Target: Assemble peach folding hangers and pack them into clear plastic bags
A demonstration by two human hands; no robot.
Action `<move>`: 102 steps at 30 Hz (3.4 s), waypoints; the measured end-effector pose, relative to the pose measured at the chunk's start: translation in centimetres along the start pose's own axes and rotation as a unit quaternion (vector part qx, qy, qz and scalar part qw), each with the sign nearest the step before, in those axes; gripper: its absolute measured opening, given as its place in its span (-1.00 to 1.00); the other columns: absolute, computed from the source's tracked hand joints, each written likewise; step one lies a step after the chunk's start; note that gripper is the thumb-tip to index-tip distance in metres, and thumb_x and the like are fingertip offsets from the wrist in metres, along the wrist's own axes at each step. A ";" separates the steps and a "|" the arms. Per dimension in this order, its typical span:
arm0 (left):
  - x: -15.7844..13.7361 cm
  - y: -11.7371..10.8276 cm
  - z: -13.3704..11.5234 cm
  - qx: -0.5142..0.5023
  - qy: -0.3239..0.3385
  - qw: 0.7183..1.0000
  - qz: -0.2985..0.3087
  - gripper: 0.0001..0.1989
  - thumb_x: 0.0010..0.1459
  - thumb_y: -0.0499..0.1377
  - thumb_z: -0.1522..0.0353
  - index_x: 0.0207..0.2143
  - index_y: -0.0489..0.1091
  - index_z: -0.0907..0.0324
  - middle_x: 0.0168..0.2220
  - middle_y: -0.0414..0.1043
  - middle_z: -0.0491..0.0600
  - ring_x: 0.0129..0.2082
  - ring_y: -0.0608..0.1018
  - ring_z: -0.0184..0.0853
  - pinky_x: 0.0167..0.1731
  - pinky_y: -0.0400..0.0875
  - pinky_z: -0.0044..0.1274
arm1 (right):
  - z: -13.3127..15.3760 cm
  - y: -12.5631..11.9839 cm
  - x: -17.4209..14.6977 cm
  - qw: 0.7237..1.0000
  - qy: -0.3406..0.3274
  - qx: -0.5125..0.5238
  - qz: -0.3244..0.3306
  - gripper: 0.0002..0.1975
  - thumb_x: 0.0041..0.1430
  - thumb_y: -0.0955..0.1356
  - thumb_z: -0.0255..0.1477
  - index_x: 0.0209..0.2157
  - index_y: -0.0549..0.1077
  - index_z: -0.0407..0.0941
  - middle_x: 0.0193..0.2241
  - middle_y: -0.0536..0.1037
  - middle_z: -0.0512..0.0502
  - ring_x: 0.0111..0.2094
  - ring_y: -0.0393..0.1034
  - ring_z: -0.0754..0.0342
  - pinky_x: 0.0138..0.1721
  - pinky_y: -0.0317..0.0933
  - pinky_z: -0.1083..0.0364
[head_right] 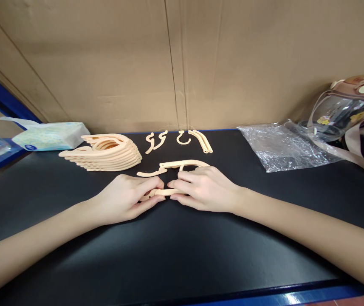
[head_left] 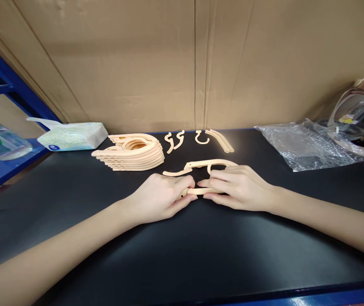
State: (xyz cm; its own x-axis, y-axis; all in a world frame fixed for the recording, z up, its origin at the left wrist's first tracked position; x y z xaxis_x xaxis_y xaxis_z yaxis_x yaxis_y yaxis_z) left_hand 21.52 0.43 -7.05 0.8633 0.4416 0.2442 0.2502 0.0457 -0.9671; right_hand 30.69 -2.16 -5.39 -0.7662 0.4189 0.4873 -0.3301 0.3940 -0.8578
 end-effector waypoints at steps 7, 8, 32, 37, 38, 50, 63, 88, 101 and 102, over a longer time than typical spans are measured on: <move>0.0 -0.1 0.0 0.015 0.001 1.000 -0.002 -0.81 0.33 -0.03 0.28 -0.33 0.22 0.17 -0.52 0.38 -0.18 -0.59 0.44 -0.45 -0.60 0.13 -0.62 | -0.8 -0.6 -0.5 0.998 0.036 0.020 -0.049 -0.77 0.32 0.24 -0.38 -0.33 0.49 -0.13 -0.43 0.51 -0.02 -0.47 0.33 0.17 -0.44 0.14 0.15; 0.0 -0.1 0.0 0.018 0.001 1.000 -0.004 -0.81 0.33 -0.03 0.28 -0.33 0.22 0.17 -0.53 0.38 -0.18 -0.59 0.44 -0.45 -0.60 0.12 -0.62 | -1.1 -0.9 -0.6 0.997 0.046 0.028 -0.064 -0.78 0.31 0.24 -0.40 -0.37 0.47 -0.12 -0.43 0.51 -0.02 -0.48 0.32 0.18 -0.44 0.15 0.16; 0.1 -0.8 -1.8 0.050 0.086 0.995 -0.021 -0.84 -0.04 0.01 0.50 -0.37 0.31 0.19 -0.48 0.31 -0.06 -0.44 0.32 -0.29 -0.44 0.22 -0.49 | -6.4 1.4 -1.3 0.963 0.251 0.096 0.001 -0.79 0.28 0.27 -0.41 -0.21 0.55 -0.07 -0.28 0.52 -0.04 -0.25 0.40 0.07 -0.16 0.22 0.04; 0.3 -1.4 -1.8 0.064 0.084 0.993 -0.044 -0.79 0.08 0.00 0.55 -0.30 0.36 0.18 -0.23 0.41 0.03 -0.16 0.37 -0.20 -0.13 0.26 -0.34 | -7.1 2.2 -1.8 0.949 0.298 0.089 0.043 -0.75 0.27 0.26 -0.39 -0.10 0.52 -0.03 -0.28 0.50 -0.03 -0.27 0.41 0.07 -0.26 0.27 0.08; 0.2 -1.4 -1.8 0.061 0.084 0.993 -0.047 -0.78 0.10 0.00 0.56 -0.27 0.37 0.18 -0.17 0.41 0.03 -0.09 0.36 -0.19 -0.07 0.25 -0.33 | -7.1 2.3 -1.8 0.949 0.300 0.085 0.047 -0.75 0.27 0.26 -0.39 -0.10 0.52 -0.04 -0.28 0.50 -0.04 -0.27 0.42 0.06 -0.26 0.27 0.08; 0.1 -0.8 -1.2 0.048 0.060 0.997 -0.030 -0.62 0.18 0.00 0.54 0.01 0.37 0.14 -0.12 0.31 0.02 -0.25 0.37 -0.29 -0.27 0.30 -0.45 | -7.6 3.0 -2.2 0.939 0.327 0.080 0.073 -0.71 0.29 0.22 -0.38 -0.05 0.49 -0.05 -0.25 0.49 -0.04 -0.25 0.42 0.03 -0.23 0.26 0.03; 0.2 -0.6 -0.8 0.013 0.036 0.999 -0.011 -0.60 0.12 0.05 0.48 0.02 0.38 0.17 -0.25 0.40 -0.04 -0.32 0.37 -0.29 -0.30 0.22 -0.43 | -7.7 2.9 -2.2 0.937 0.332 0.068 0.082 -0.70 0.28 0.23 -0.37 -0.02 0.47 -0.05 -0.27 0.48 -0.03 -0.28 0.41 0.03 -0.25 0.24 0.04; 0.4 -0.8 -1.1 -0.023 0.046 0.998 -0.026 -0.69 0.15 0.10 0.41 -0.03 0.38 0.20 -0.12 0.44 -0.02 -0.21 0.42 -0.29 -0.21 0.27 -0.45 | -7.7 2.8 -2.2 0.923 0.359 0.108 0.082 -0.70 0.31 0.16 -0.36 0.06 0.20 -0.10 -0.32 0.51 -0.02 -0.36 0.42 0.02 -0.31 0.24 0.04; 0.3 -0.9 -1.2 -0.004 0.052 0.998 -0.034 -0.60 0.12 0.07 0.49 0.04 0.33 0.27 -0.05 0.46 0.01 -0.19 0.45 -0.26 -0.18 0.29 -0.44 | -7.9 2.9 -2.5 0.917 0.337 0.210 0.038 -0.67 0.26 0.25 -0.32 0.05 0.29 -0.04 -0.47 0.39 0.10 -0.46 0.30 0.14 -0.37 0.15 0.13; 0.4 -0.9 -1.3 -0.003 0.052 0.998 -0.034 -0.61 0.12 0.07 0.49 0.03 0.34 0.26 -0.07 0.47 0.00 -0.20 0.45 -0.27 -0.18 0.29 -0.44 | -8.0 3.1 -2.5 0.914 0.333 0.231 0.031 -0.68 0.27 0.26 -0.31 0.03 0.30 -0.04 -0.47 0.38 0.11 -0.48 0.28 0.15 -0.38 0.15 0.13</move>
State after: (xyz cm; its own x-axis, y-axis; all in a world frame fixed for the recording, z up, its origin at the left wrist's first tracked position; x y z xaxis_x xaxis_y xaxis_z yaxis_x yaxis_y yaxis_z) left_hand 22.16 -0.58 -6.01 0.8850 0.3413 0.3165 0.3129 0.0673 -0.9474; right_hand 35.98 4.55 -7.91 -0.3365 0.8942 0.2954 -0.6131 0.0300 -0.7894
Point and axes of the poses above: each hand's wrist, its own x-axis towards the middle knuckle, its own y-axis out of the palm, z = x × y, the point moved 9 cm from there along x, towards the middle knuckle
